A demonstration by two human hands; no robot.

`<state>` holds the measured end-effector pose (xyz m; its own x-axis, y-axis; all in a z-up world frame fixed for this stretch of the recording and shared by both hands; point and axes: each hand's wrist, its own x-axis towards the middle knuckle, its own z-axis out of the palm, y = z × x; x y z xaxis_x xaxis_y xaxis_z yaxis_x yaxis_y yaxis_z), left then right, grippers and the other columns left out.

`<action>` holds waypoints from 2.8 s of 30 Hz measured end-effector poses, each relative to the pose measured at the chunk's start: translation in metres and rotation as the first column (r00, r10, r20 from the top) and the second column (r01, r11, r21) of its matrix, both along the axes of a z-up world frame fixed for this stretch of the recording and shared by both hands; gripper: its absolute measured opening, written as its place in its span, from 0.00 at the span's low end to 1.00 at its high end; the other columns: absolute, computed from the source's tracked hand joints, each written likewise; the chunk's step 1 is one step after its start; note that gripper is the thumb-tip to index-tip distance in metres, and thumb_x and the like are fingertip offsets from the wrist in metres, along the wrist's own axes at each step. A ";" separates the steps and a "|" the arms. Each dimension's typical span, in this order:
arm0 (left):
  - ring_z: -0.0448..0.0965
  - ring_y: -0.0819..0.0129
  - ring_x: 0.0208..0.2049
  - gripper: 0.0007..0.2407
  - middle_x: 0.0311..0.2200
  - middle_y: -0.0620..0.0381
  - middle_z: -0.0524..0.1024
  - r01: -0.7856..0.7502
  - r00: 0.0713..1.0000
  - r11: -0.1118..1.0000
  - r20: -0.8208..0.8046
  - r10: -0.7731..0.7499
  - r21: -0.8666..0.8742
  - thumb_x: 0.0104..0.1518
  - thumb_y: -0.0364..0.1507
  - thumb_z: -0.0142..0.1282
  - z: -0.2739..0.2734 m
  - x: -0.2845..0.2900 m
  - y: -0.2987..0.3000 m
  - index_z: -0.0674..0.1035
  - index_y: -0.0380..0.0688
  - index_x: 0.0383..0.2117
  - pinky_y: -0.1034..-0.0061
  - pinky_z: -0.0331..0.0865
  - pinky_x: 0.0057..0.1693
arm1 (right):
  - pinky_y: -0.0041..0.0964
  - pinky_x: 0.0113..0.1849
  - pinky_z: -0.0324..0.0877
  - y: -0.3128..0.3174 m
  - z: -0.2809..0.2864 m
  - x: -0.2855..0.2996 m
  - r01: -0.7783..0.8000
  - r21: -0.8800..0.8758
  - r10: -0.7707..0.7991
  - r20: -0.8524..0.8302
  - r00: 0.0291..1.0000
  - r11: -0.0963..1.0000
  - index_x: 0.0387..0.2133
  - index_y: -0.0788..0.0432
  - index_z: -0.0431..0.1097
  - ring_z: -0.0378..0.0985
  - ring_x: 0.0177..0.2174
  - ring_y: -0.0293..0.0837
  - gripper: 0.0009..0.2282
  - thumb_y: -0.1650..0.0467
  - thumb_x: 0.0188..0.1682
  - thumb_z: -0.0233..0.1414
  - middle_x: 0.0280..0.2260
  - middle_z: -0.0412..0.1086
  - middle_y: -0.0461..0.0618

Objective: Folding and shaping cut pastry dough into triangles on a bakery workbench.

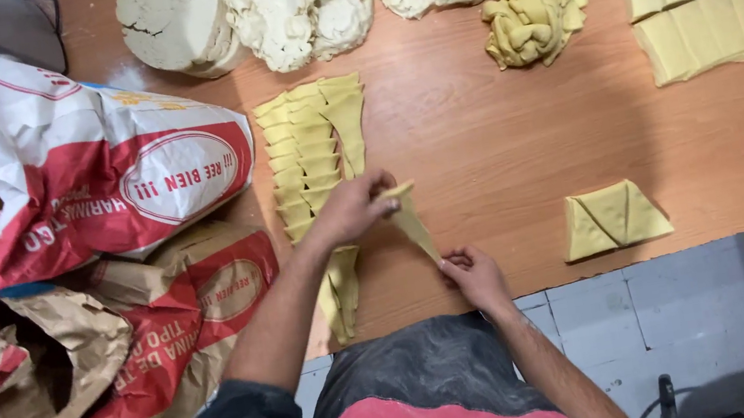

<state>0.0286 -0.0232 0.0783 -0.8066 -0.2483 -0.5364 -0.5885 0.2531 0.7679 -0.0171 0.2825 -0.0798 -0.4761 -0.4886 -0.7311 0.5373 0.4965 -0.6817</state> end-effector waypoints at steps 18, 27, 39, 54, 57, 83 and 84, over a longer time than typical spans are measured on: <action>0.79 0.55 0.46 0.09 0.42 0.53 0.82 -0.041 0.997 0.887 -0.071 0.010 -0.460 0.57 0.32 0.60 -0.073 -0.052 -0.111 0.82 0.47 0.42 0.60 0.70 0.54 | 0.33 0.34 0.77 -0.179 0.081 0.014 -0.228 0.254 0.277 -0.178 0.944 0.940 0.38 0.60 0.75 0.83 0.28 0.37 0.12 0.64 0.48 0.59 0.30 0.81 0.48; 0.76 0.46 0.48 0.13 0.46 0.43 0.78 -0.323 0.911 0.732 -0.407 0.069 -0.600 0.57 0.26 0.57 -0.054 -0.003 -0.031 0.77 0.38 0.48 0.55 0.68 0.56 | 0.45 0.38 0.75 0.015 0.106 -0.063 -0.268 0.510 0.551 -0.556 0.622 0.817 0.37 0.54 0.77 0.81 0.37 0.50 0.11 0.63 0.45 0.60 0.34 0.79 0.50; 0.80 0.49 0.45 0.12 0.43 0.48 0.81 -0.046 0.974 0.955 -0.224 -0.021 -0.291 0.56 0.30 0.58 -0.049 0.061 0.201 0.80 0.43 0.45 0.59 0.73 0.51 | 0.47 0.43 0.72 0.078 0.145 -0.226 -0.677 0.730 0.967 -0.229 -0.113 0.094 0.29 0.53 0.74 0.77 0.42 0.51 0.10 0.68 0.34 0.64 0.36 0.76 0.47; 0.81 0.71 0.44 0.13 0.43 0.56 0.81 -0.429 0.805 0.721 -0.133 0.579 0.544 0.65 0.37 0.50 -0.034 -0.053 0.272 0.77 0.44 0.47 0.72 0.76 0.55 | 0.37 0.33 0.76 0.081 0.170 -0.158 -0.397 -0.119 0.208 -0.698 0.685 0.910 0.35 0.59 0.75 0.81 0.30 0.41 0.10 0.65 0.47 0.60 0.29 0.79 0.49; 0.83 0.69 0.43 0.13 0.41 0.51 0.82 -0.466 0.745 0.652 -0.133 0.654 0.598 0.66 0.37 0.49 -0.037 -0.063 0.272 0.80 0.41 0.42 0.72 0.77 0.53 | 0.36 0.34 0.75 0.088 0.220 -0.139 -0.554 -0.238 0.143 -0.818 0.557 0.798 0.35 0.58 0.77 0.80 0.30 0.42 0.07 0.67 0.48 0.61 0.32 0.78 0.51; 0.81 0.57 0.26 0.18 0.26 0.44 0.80 -0.590 0.795 0.779 -0.326 0.512 -0.215 0.66 0.42 0.45 -0.026 -0.027 0.248 0.80 0.39 0.34 0.62 0.70 0.33 | 0.55 0.36 0.69 0.034 0.166 -0.098 -0.568 0.191 0.563 -0.564 0.603 0.800 0.23 0.60 0.77 0.79 0.32 0.63 0.31 0.48 0.53 0.38 0.26 0.75 0.62; 0.81 0.54 0.25 0.17 0.24 0.43 0.79 -0.637 0.758 0.742 -0.346 0.553 -0.210 0.66 0.42 0.47 -0.007 -0.028 0.237 0.79 0.38 0.33 0.60 0.70 0.32 | 0.54 0.33 0.69 0.027 0.173 -0.096 -0.615 0.117 0.547 -0.605 0.579 0.780 0.22 0.60 0.76 0.80 0.29 0.61 0.27 0.51 0.53 0.42 0.25 0.75 0.61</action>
